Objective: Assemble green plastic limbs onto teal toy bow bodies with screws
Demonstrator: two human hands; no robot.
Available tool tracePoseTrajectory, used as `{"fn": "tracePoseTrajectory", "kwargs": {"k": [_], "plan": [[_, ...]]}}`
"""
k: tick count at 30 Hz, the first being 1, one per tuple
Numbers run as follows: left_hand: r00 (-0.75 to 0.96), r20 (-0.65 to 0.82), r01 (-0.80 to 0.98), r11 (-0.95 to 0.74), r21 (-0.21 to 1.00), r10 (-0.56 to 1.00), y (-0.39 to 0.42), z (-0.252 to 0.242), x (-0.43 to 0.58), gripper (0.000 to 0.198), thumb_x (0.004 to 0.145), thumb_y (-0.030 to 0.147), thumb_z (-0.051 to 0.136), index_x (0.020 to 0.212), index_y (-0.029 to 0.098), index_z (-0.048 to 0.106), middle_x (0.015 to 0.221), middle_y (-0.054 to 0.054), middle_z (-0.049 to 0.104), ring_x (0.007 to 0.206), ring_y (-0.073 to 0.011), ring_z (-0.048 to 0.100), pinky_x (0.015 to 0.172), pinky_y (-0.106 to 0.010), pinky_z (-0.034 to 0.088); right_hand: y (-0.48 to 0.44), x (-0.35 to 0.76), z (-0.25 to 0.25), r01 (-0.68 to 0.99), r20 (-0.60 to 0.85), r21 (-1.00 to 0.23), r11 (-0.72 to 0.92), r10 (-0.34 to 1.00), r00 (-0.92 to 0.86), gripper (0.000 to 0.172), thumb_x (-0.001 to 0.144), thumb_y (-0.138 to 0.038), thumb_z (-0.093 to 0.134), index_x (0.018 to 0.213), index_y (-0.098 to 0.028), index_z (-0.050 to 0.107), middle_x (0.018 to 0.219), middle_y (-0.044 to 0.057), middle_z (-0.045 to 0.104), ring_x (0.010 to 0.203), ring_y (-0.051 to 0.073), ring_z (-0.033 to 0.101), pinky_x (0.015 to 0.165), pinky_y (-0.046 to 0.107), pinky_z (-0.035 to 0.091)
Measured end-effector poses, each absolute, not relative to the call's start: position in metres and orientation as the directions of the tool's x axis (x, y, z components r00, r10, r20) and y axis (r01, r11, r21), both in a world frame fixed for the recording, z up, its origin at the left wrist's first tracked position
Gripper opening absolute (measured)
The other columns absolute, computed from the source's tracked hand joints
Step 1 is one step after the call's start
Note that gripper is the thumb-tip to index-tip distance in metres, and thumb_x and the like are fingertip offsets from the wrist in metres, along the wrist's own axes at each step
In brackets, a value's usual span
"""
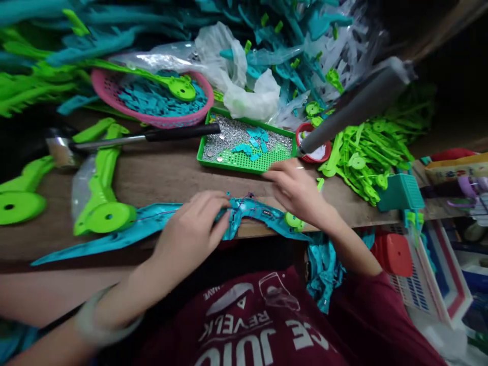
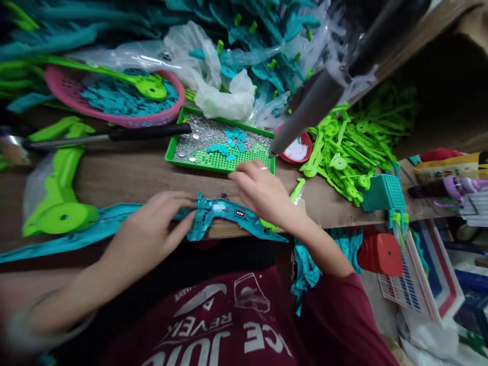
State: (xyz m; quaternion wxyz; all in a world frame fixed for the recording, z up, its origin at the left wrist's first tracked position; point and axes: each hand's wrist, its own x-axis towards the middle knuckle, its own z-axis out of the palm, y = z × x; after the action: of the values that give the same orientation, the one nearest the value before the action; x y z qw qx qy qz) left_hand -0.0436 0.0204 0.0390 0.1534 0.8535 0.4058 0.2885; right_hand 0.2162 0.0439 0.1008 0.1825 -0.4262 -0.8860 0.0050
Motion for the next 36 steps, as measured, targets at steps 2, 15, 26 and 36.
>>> {"fn": "tracePoseTrajectory", "kwargs": {"k": [2, 15, 26, 36], "plan": [[0.489, 0.313, 0.633, -0.578, 0.516, 0.814, 0.029, 0.03, -0.029, 0.017, 0.098, 0.026, 0.047, 0.105, 0.015, 0.058, 0.108, -0.016, 0.066, 0.104, -0.0329, 0.065, 0.087, -0.047, 0.054, 0.064, 0.198, 0.096, 0.719, -0.009, -0.133, 0.682, 0.725, -0.689, 0.02, 0.091, -0.008, 0.052, 0.106, -0.015, 0.065, 0.097, 0.009, 0.066, 0.098, 0.025, 0.053, 0.087, 0.039, 0.046], [0.606, 0.158, 0.488, -0.521, 0.7, 0.779, 0.063, 0.04, -0.019, 0.027, 0.094, 0.03, 0.046, 0.107, 0.019, 0.067, 0.106, -0.012, 0.071, 0.103, -0.0317, 0.066, 0.092, -0.047, 0.05, 0.045, 0.193, 0.1, 0.815, 0.043, -0.245, 0.525, 0.846, -0.532, 0.016, 0.099, -0.019, 0.048, 0.109, -0.015, 0.061, 0.103, 0.009, 0.062, 0.08, 0.015, 0.057, 0.069, 0.028, 0.043], [0.435, -0.166, 0.294, 0.034, 0.955, 0.885, 0.062, 0.047, -0.045, 0.032, 0.087, 0.047, 0.052, 0.102, 0.02, 0.061, 0.069, -0.001, 0.066, 0.062, -0.0198, 0.063, 0.058, -0.03, 0.05, 0.006, 0.18, 0.073, 0.7, 0.455, -0.219, 0.68, 0.705, -0.544, 0.009, 0.096, -0.019, 0.05, 0.092, -0.018, 0.059, 0.076, 0.003, 0.058, 0.066, 0.016, 0.053, 0.057, 0.028, 0.038], [0.711, 0.165, 0.506, -0.66, 0.555, 0.683, 0.076, 0.03, -0.022, 0.032, 0.09, 0.019, 0.057, 0.122, 0.02, 0.06, 0.117, -0.011, 0.07, 0.107, -0.0279, 0.065, 0.095, -0.044, 0.051, 0.018, 0.193, 0.081, 0.782, 0.487, -0.389, 0.486, 0.83, -0.274, 0.012, 0.095, -0.016, 0.048, 0.09, -0.019, 0.059, 0.079, 0.004, 0.06, 0.073, 0.015, 0.058, 0.065, 0.028, 0.046]]}}
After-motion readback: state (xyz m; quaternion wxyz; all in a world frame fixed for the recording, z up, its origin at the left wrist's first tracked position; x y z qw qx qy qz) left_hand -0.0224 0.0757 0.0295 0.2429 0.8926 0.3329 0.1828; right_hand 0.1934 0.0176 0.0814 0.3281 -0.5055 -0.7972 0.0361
